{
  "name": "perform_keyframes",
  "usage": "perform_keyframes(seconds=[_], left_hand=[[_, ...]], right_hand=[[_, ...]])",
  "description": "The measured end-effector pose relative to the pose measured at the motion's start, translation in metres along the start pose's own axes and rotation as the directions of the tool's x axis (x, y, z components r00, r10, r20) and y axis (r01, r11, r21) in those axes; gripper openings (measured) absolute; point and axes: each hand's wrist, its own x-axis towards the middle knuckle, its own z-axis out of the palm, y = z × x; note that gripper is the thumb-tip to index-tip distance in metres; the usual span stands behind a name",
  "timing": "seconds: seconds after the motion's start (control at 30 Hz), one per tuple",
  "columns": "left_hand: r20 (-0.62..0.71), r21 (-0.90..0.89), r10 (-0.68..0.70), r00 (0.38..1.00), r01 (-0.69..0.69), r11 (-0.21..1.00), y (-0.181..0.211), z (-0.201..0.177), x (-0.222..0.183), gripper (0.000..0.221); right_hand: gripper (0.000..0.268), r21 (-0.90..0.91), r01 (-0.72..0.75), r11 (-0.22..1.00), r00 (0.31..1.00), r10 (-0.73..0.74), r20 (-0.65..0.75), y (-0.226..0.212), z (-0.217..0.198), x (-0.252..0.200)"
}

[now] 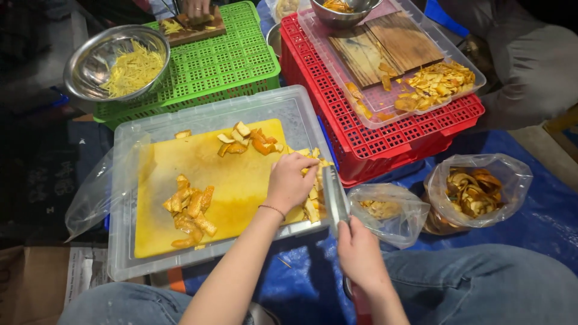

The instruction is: A person is slicing yellow root vegetables, likely ginger or turmeric, on a cutting board using a knife in a food production environment.

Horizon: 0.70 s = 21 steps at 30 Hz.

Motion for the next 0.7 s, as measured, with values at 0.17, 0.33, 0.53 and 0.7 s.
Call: perform_keyframes(seconds=[0.17,0.33,0.53,0.7], left_hand=[[0.002,0.359,-0.104,0.995,0.097,0.928,-0.032,-0.008,-0.033,0.039],[-0.150,0.499,-0.144,0.978,0.201,0.843,-0.051,-0.016,-0.108,0.038],[-0.312,0.593,0.216,0.925,0.012,0.805,-0.104,-0.044,-0.134,0.024],[-0.335,0.735,0.125,0.934,0.176,0.654,-0.153,-0.085,-0.135,0.026]], right_hand=[[0.033,-0.054,0.000,0.999,1.000,0.001,0.024,0.018,0.000,0.008],[0.041,-0.127,0.009,0.992,1.000,-0.005,0.029,0.017,0.005,0.011],[0.031,-0.111,0.205,0.972,0.972,-0.216,-0.095,0.073,0.042,0.040],[0.029,-0.121,0.095,0.988,0.994,-0.100,-0.033,0.078,0.048,0.046]])
